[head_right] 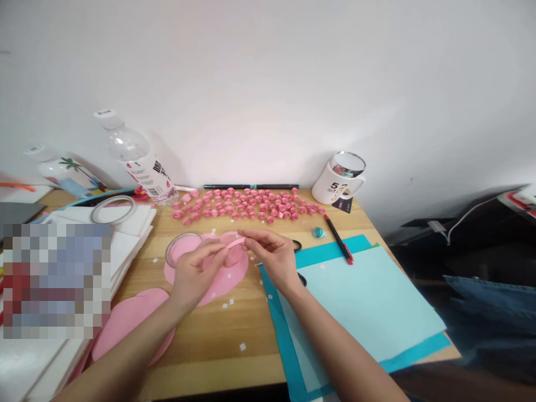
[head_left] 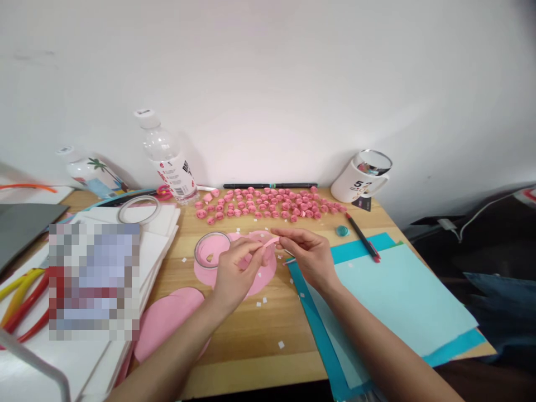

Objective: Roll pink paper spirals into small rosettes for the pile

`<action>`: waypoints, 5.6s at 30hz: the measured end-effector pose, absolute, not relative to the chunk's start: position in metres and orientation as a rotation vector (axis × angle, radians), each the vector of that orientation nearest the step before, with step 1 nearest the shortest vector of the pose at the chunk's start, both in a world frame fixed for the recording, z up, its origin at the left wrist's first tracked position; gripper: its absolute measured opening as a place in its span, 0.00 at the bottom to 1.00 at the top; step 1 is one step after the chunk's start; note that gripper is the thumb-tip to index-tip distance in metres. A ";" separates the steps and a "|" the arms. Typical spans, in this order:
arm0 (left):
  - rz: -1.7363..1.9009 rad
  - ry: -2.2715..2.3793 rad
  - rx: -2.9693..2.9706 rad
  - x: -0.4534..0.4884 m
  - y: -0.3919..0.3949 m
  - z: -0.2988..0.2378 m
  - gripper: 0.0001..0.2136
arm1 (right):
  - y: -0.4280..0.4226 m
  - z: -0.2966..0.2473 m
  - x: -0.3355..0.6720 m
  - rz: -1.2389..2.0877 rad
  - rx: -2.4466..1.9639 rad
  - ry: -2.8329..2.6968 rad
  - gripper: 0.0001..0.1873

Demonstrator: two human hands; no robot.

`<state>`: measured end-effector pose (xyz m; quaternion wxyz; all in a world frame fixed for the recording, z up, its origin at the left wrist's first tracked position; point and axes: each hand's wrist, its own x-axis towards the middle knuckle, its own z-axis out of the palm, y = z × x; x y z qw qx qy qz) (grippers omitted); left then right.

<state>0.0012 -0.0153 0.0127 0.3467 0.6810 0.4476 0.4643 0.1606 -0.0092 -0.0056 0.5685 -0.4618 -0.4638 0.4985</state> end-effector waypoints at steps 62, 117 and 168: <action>1.113 1.220 1.597 0.000 -0.012 0.011 0.08 | -0.004 -0.016 0.164 1.371 -1.087 -0.992 0.11; 1.112 1.233 1.605 0.000 -0.012 0.008 0.07 | -0.001 -0.020 0.169 1.445 -1.056 -0.978 0.09; 1.124 1.236 1.579 0.001 -0.012 0.012 0.07 | -0.001 -0.017 0.167 1.409 -1.041 -0.904 0.08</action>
